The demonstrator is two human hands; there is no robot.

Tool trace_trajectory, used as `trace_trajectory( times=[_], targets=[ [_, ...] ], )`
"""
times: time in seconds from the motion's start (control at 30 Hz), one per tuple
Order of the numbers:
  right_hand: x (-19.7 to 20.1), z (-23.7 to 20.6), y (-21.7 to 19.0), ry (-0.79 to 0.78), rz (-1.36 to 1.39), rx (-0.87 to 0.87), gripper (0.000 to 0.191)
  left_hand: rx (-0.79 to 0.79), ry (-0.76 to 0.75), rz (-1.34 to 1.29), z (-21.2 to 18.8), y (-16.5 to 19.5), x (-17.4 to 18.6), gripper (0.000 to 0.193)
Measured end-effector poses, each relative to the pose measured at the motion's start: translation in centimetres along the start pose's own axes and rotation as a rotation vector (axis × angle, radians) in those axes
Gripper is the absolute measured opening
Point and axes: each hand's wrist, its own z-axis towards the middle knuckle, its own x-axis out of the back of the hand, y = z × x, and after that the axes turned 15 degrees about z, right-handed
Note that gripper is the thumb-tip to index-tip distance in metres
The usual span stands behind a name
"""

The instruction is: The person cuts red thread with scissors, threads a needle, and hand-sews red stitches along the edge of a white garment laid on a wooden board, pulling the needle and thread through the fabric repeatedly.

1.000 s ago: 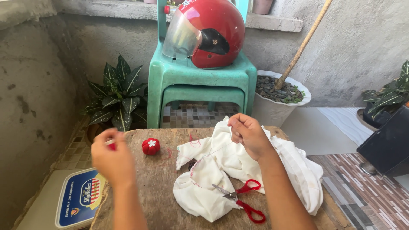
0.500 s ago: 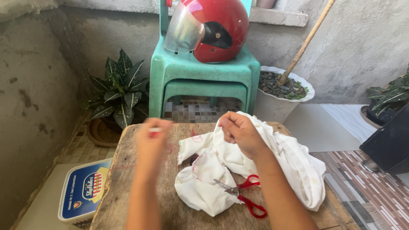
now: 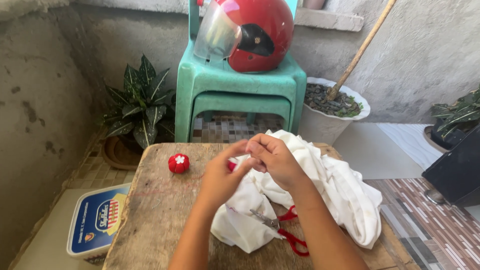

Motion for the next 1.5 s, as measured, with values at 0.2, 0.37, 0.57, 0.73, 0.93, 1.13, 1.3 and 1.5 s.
trace_trajectory(
  times=[0.2, 0.37, 0.57, 0.73, 0.93, 1.13, 1.3, 1.5],
  targets=[
    [0.7, 0.2, -0.1, 0.01, -0.008, 0.023, 0.018, 0.192, -0.003, -0.118, 0.7, -2.0, 2.1, 0.018],
    [3.1, 0.0, -0.9, 0.088, -0.064, 0.083, 0.018, 0.27, 0.422, -0.051, 0.7, -4.0, 7.5, 0.018],
    [3.2, 0.1, -1.1, 0.095, -0.025, 0.111, 0.018, 0.325, 0.463, 0.601, -0.2, -3.2, 8.2, 0.033],
    [0.2, 0.0, 1.0, -0.019, -0.075, 0.019, 0.013, -0.1, 0.068, 0.118, -0.3, -0.2, 1.9, 0.048],
    [0.8, 0.3, 0.7, 0.005, -0.093, 0.026, 0.017, 0.298, -0.17, -0.053, -0.2, -1.0, 3.1, 0.017],
    [2.9, 0.6, 0.3, 0.105, -0.136, 0.064, 0.019, 0.394, -0.017, -0.305, -0.1, -2.9, 6.8, 0.014],
    [-1.4, 4.3, 1.7, -0.035, -0.594, 0.141, 0.022, 0.398, 0.019, -0.395, -0.4, -3.2, 9.3, 0.016],
    [-5.9, 6.0, 2.6, 0.17, -0.768, 0.092, 0.028, 0.431, 0.046, -0.531, -0.6, -3.2, 10.2, 0.017]
  ],
)
